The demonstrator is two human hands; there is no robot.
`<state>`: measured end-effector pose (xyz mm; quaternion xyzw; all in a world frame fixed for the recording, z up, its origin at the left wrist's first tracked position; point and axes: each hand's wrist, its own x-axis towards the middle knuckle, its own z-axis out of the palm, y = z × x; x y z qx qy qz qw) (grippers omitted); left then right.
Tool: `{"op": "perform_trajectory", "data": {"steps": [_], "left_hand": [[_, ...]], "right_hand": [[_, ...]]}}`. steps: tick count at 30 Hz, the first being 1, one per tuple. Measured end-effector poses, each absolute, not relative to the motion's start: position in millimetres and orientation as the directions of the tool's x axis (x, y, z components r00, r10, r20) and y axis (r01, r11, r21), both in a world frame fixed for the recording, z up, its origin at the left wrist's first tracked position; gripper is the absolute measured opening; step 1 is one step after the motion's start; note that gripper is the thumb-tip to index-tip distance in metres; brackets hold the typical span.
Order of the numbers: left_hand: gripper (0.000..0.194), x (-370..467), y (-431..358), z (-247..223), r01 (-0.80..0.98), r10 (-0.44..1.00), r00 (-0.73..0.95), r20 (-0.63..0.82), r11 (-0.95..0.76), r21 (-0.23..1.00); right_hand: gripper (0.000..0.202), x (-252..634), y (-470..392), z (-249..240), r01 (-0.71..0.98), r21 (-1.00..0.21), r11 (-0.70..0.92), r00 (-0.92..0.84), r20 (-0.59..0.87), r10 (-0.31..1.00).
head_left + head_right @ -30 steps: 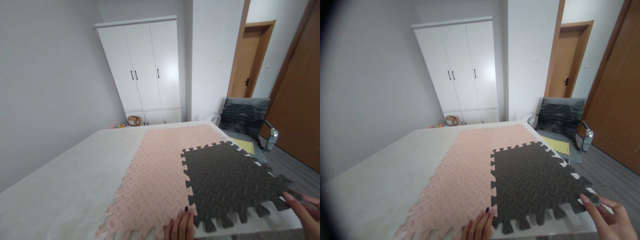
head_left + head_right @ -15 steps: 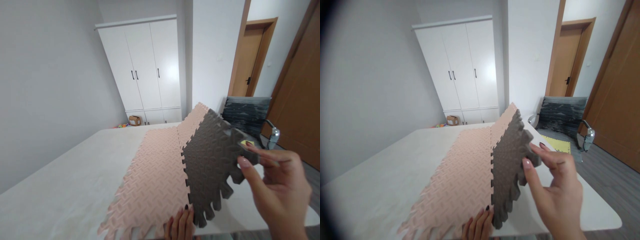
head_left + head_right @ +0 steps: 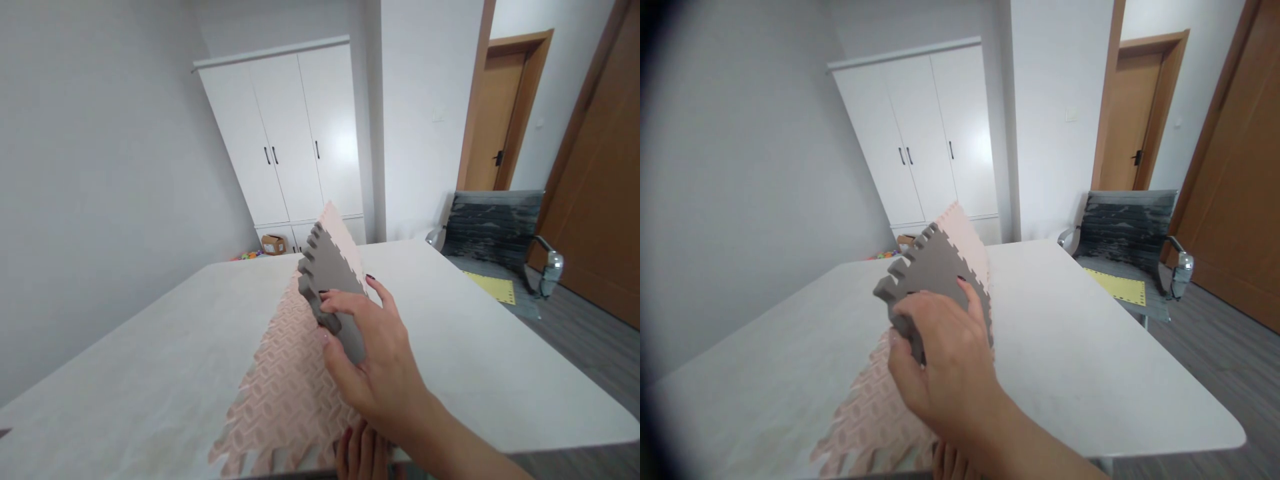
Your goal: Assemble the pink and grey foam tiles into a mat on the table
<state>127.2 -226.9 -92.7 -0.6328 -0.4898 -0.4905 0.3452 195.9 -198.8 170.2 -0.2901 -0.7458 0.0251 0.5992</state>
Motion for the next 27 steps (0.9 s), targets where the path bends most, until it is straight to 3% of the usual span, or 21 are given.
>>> {"op": "perform_trajectory", "data": {"steps": [4,7,9,15,23,27], "left_hand": [[0.038,134,-222,-86,0.957,0.238,-0.004,0.971,-0.280,0.072],[0.040,136,-222,-84,0.961,0.230,-0.006,0.973,-0.267,0.069],[0.041,135,-223,-84,0.963,0.237,-0.006,0.971,-0.260,0.069],[0.037,128,-228,-85,0.949,0.344,0.043,0.938,-0.307,0.069],[0.038,125,-230,-90,0.941,0.380,0.059,0.923,-0.329,0.076],[0.038,124,-230,-94,0.940,0.393,0.064,0.917,-0.332,0.076]], "right_hand": [[0.049,216,-208,152,0.396,-0.520,0.757,-0.094,0.797,0.596],[0.076,232,-220,115,0.450,-0.625,0.638,-0.031,0.703,0.711],[0.083,239,-226,84,0.524,-0.668,0.529,0.034,0.637,0.770],[0.068,242,-224,13,0.571,-0.766,0.297,0.184,0.472,0.862],[0.054,245,-218,-8,0.595,-0.765,0.246,0.150,0.407,0.901],[0.042,242,-217,-3,0.629,-0.730,0.267,0.152,0.453,0.879]]}}
